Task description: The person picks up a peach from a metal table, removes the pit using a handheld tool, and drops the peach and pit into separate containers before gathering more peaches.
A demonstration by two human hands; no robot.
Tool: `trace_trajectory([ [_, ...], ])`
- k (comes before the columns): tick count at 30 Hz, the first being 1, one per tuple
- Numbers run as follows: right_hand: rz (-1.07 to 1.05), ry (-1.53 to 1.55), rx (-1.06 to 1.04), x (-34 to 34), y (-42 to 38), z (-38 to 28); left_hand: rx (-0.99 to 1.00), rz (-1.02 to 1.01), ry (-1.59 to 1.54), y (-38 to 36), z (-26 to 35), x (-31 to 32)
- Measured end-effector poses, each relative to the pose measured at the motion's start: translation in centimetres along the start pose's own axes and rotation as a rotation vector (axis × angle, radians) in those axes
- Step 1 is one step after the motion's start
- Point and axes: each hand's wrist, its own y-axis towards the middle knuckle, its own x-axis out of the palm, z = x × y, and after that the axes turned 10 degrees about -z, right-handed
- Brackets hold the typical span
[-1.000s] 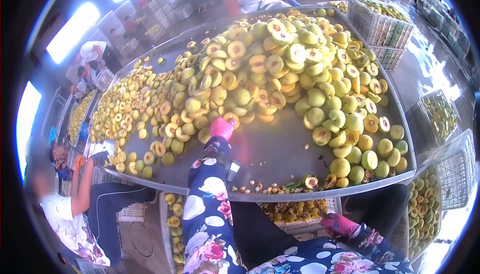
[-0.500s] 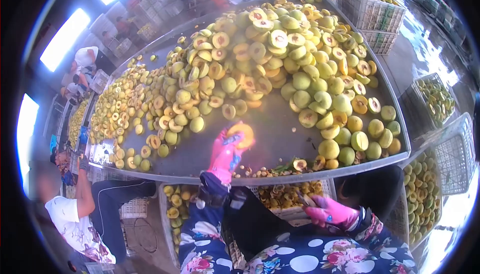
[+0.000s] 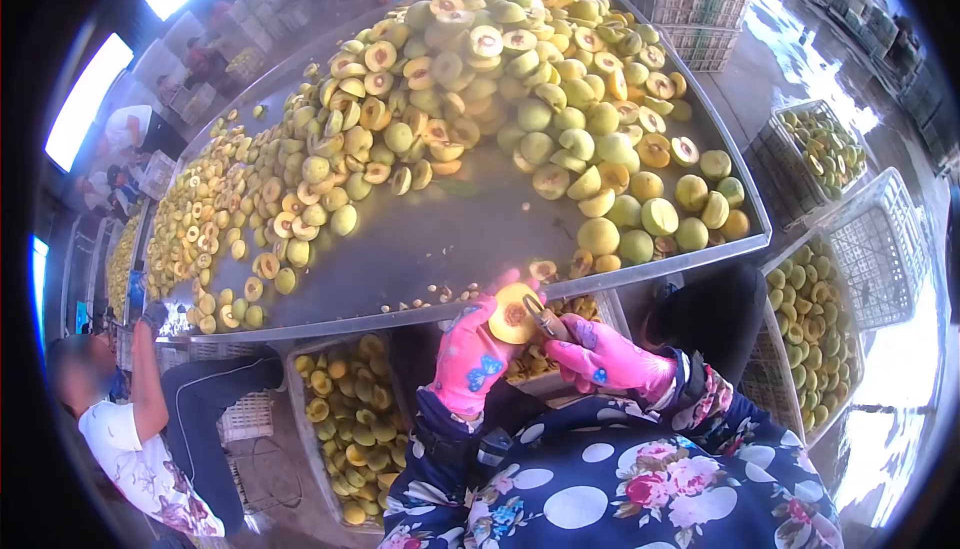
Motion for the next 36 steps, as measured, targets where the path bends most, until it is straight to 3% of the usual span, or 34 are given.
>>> trace_trajectory([
  [1,0.004,-0.028,0.006,0.1,-0.1,0.0,-0.014,-0.026,-0.017,-0.1,0.0,0.0],
  [7,0.015,-0.239,0.002,1.0,-0.9,-0.3,0.044,0.255,0.113,0.0,-1.6,0.8],
  [10,0.050,-0.262,-0.029,1.1,-0.4,0.8,0.153,0.169,0.609,0.0,-2.8,0.0],
  [13,0.094,-0.317,-0.044,1.5,-0.6,0.7,0.097,0.314,0.271,0.2,-3.1,1.0],
  [16,0.146,-0.426,-0.084,1.7,-0.5,1.2,0.119,0.305,0.234,0.2,-3.5,1.2],
  [19,0.194,-0.484,-0.170,1.7,0.0,2.5,0.159,0.305,0.257,0.3,-4.0,0.9],
  [28,0.184,-0.591,-0.144,1.3,0.0,2.2,0.178,0.335,0.295,0.9,-4.7,0.9],
  [34,0.071,-0.647,0.034,0.2,-0.2,2.0,0.142,0.306,0.641,1.7,-5.4,-2.2],
  [36,0.106,-0.616,-0.192,0.0,0.8,3.7,0.128,0.311,0.609,1.9,-5.7,-2.6],
])
